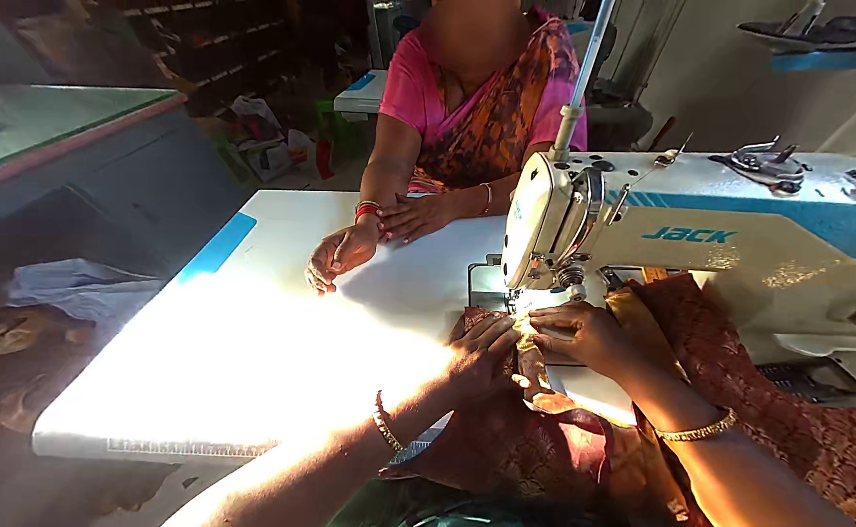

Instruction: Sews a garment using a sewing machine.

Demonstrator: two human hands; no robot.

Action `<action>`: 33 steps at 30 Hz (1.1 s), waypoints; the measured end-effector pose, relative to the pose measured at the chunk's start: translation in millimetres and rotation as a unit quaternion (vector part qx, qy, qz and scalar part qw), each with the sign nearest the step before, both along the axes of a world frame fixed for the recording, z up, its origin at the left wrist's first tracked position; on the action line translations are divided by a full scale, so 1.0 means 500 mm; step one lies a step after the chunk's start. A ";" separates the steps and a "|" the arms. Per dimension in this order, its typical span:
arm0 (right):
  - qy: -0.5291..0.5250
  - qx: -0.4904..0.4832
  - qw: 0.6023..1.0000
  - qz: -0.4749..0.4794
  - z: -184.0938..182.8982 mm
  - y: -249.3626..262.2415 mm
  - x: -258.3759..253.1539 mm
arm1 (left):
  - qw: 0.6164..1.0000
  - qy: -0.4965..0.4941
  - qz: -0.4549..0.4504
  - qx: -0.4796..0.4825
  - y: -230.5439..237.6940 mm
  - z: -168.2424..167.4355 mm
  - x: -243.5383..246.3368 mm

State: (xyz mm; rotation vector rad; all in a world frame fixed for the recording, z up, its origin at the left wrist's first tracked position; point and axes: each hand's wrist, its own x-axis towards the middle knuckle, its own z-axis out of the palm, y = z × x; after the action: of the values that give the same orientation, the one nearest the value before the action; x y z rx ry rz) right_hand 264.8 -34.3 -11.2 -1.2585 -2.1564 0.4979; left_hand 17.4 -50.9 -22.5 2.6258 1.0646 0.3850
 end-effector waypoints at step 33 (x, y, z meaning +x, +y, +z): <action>-0.073 -0.077 0.994 -0.030 0.031 0.024 -0.008 | 0.996 0.065 0.027 -0.047 0.029 0.023 0.010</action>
State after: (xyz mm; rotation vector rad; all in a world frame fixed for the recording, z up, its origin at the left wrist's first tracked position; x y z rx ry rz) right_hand 260.6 -22.2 4.5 -1.4810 -2.2270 0.5735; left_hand 22.4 -36.6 -10.8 2.5731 1.1662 0.1717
